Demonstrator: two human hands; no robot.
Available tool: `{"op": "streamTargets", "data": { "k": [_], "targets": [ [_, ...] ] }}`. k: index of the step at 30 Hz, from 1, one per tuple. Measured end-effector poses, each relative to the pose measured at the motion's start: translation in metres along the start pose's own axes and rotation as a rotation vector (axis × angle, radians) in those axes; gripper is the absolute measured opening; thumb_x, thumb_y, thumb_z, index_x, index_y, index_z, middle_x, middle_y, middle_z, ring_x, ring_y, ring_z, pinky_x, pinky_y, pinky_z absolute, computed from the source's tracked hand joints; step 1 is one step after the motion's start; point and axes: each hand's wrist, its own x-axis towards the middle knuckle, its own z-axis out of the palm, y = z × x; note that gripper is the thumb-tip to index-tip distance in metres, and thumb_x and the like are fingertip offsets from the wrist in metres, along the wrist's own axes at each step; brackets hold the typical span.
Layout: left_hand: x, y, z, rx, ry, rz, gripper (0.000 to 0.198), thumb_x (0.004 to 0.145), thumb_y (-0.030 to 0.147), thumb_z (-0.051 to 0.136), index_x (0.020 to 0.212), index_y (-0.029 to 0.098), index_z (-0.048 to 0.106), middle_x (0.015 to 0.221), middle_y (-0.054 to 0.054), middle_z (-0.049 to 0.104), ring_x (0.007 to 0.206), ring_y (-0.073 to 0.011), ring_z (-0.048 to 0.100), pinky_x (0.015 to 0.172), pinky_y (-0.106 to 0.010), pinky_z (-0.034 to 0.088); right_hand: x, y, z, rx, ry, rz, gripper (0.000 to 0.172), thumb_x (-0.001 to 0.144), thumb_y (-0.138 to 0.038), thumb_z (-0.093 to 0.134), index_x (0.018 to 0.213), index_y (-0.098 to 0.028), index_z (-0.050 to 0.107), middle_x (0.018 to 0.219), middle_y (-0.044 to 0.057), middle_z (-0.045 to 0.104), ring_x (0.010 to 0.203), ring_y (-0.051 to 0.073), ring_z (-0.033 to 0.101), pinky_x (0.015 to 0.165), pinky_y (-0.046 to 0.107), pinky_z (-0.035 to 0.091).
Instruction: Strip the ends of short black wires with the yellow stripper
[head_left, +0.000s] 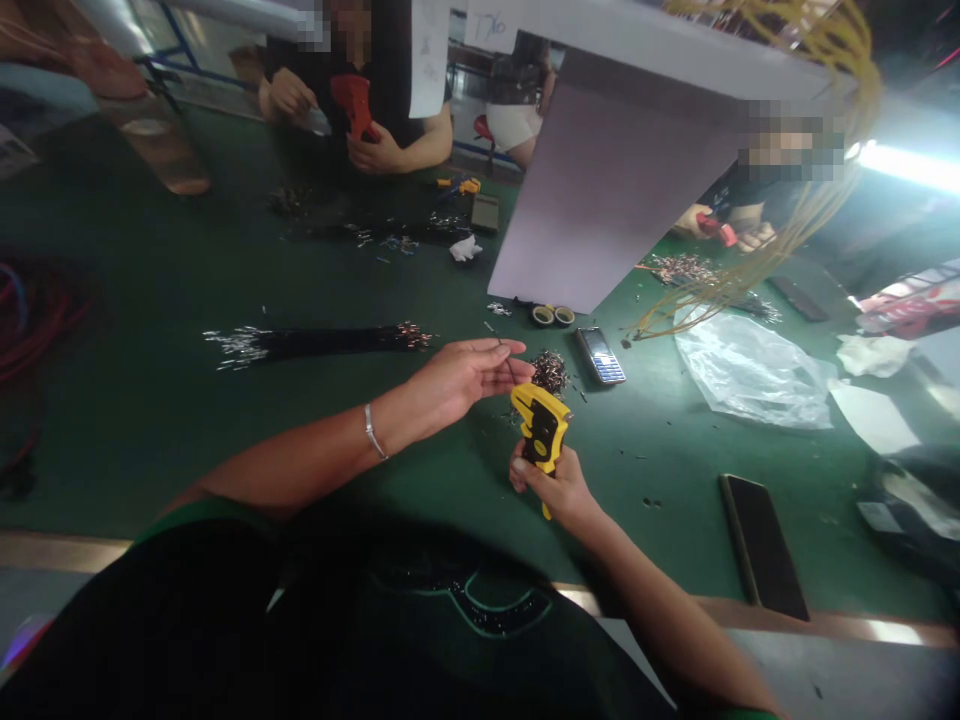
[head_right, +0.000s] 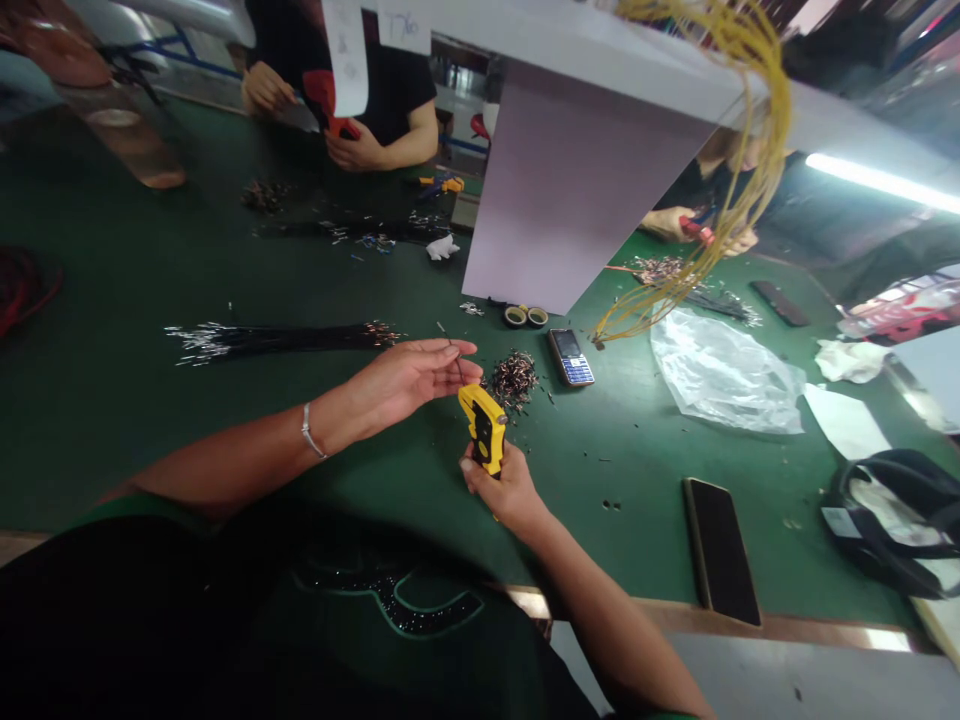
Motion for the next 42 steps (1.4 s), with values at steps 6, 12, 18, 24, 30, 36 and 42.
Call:
{"op": "streamTargets", "data": {
  "k": [6, 12, 18, 24, 30, 36, 42],
  "targets": [
    [-0.003, 0.003, 0.004, 0.052, -0.012, 0.045, 0.014, 0.087, 0.016, 0.059, 0.090, 0.009, 0.071, 0.074, -0.010, 0.069, 0.076, -0.0182, 0.066, 0.088, -0.039, 0.048, -0.004, 0.006, 0.000, -0.143, 0.034, -0.035, 0.026, 0.077, -0.041, 0.068, 0.078, -0.018, 0.056, 0.057, -0.002, 0.054, 0.050, 0.013, 0.049, 0.050, 0.027, 0.043],
    [-0.003, 0.002, 0.005, 0.089, -0.006, 0.082, 0.013, 0.086, 0.016, 0.061, 0.085, 0.009, 0.072, 0.070, -0.008, 0.066, 0.077, -0.0172, 0.064, 0.092, -0.040, 0.045, -0.005, 0.011, -0.001, -0.136, 0.056, -0.049, 0.026, 0.077, -0.041, 0.069, 0.078, -0.018, 0.056, 0.056, -0.002, 0.054, 0.049, 0.014, 0.050, 0.050, 0.029, 0.043],
    [0.001, 0.001, 0.002, 0.079, 0.016, 0.087, 0.013, 0.085, 0.014, 0.061, 0.082, 0.009, 0.072, 0.072, -0.009, 0.068, 0.077, -0.0174, 0.064, 0.093, -0.041, 0.045, -0.002, 0.004, 0.000, 0.080, 0.015, -0.051, 0.027, 0.079, -0.041, 0.070, 0.078, -0.019, 0.055, 0.053, -0.003, 0.052, 0.045, 0.012, 0.047, 0.046, 0.028, 0.040],
    [0.002, -0.001, 0.003, 0.094, 0.066, 0.085, 0.014, 0.085, 0.011, 0.059, 0.079, 0.009, 0.071, 0.071, -0.008, 0.068, 0.075, -0.0159, 0.064, 0.092, -0.038, 0.046, 0.000, 0.005, 0.003, 0.336, -0.032, -0.048, 0.022, 0.079, -0.031, 0.072, 0.077, -0.018, 0.055, 0.054, -0.004, 0.051, 0.044, 0.011, 0.046, 0.044, 0.027, 0.040],
    [0.014, 0.011, -0.011, 0.079, 0.082, 0.216, 0.015, 0.085, 0.010, 0.058, 0.076, 0.010, 0.070, 0.059, -0.003, 0.061, 0.069, -0.0134, 0.062, 0.094, -0.038, 0.046, 0.004, -0.007, -0.013, 0.477, 0.071, 0.017, 0.025, 0.073, -0.026, 0.075, 0.072, -0.020, 0.051, 0.047, -0.009, 0.042, 0.036, 0.008, 0.037, 0.035, 0.022, 0.032],
    [0.013, 0.019, -0.010, 0.109, 0.082, 0.214, 0.012, 0.085, 0.012, 0.061, 0.080, 0.010, 0.071, 0.073, -0.008, 0.068, 0.077, -0.0152, 0.064, 0.095, -0.039, 0.046, 0.012, -0.008, -0.019, 0.392, 0.053, -0.082, 0.021, 0.070, -0.026, 0.075, 0.077, -0.020, 0.055, 0.056, -0.004, 0.051, 0.046, 0.012, 0.047, 0.044, 0.029, 0.041],
    [0.007, 0.016, -0.004, 0.097, 0.066, 0.198, 0.013, 0.085, 0.014, 0.060, 0.083, 0.010, 0.072, 0.076, -0.009, 0.069, 0.080, -0.0160, 0.065, 0.095, -0.039, 0.046, 0.013, 0.000, -0.014, 0.354, 0.006, -0.062, 0.024, 0.069, -0.029, 0.076, 0.080, -0.019, 0.059, 0.062, -0.002, 0.056, 0.051, 0.015, 0.051, 0.052, 0.033, 0.044]
  ]
}}
